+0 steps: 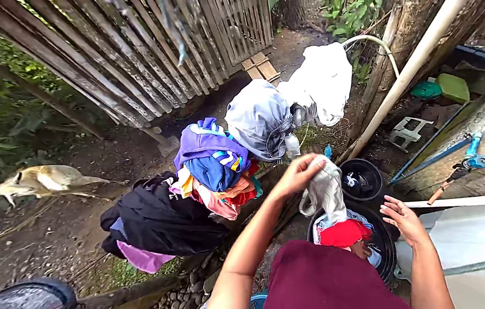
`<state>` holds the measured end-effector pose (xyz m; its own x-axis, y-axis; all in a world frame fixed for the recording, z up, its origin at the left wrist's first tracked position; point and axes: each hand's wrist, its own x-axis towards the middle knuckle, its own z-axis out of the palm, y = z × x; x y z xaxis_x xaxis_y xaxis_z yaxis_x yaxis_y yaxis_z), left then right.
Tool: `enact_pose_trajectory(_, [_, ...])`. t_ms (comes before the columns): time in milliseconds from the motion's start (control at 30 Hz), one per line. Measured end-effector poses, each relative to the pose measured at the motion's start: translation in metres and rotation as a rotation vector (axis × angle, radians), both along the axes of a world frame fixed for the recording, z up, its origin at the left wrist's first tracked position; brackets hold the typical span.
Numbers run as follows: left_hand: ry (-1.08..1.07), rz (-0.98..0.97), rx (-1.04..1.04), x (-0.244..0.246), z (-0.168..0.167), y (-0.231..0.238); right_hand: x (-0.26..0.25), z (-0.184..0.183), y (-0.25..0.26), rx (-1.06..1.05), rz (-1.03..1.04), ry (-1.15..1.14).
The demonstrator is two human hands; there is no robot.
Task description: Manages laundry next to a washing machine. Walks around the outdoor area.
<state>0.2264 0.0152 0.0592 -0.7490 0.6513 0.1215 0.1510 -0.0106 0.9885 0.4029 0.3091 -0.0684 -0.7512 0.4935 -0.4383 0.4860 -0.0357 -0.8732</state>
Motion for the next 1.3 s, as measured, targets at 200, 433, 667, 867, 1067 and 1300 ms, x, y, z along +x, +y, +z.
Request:
enact_pose_trajectory(200, [0.146, 0.178, 0.007, -0.116, 0.085, -0.036, 0.044, -0.013, 0.026, -0.043, -0.148, -0.014])
enact_pose_trajectory(433, [0.111, 0.903, -0.75, -0.275, 0.065, -0.09, 0.096, -0.047, 0.025, -0.202, -0.374, -0.111])
enact_pose_trajectory(667, [0.098, 0.663, -0.974, -0.287, -0.018, -0.07, 0.138, -0.058, 0.028, -0.25, -0.528, -0.216])
enact_pose_trajectory(867, [0.13, 0.729, -0.854, -0.271, -0.004, -0.061, 0.152, -0.063, 0.044, -0.237, -0.58, -0.25])
enact_pose_trajectory(1067, [0.394, 0.914, -0.633, -0.178, 0.015, -0.03, 0.139, -0.068, 0.046, -0.179, -0.438, -0.358])
enact_pose_trajectory(1300, [0.102, 0.544, -0.63, 0.058, -0.174, 0.011, 0.144, -0.092, 0.053, -0.031, 0.022, -0.481])
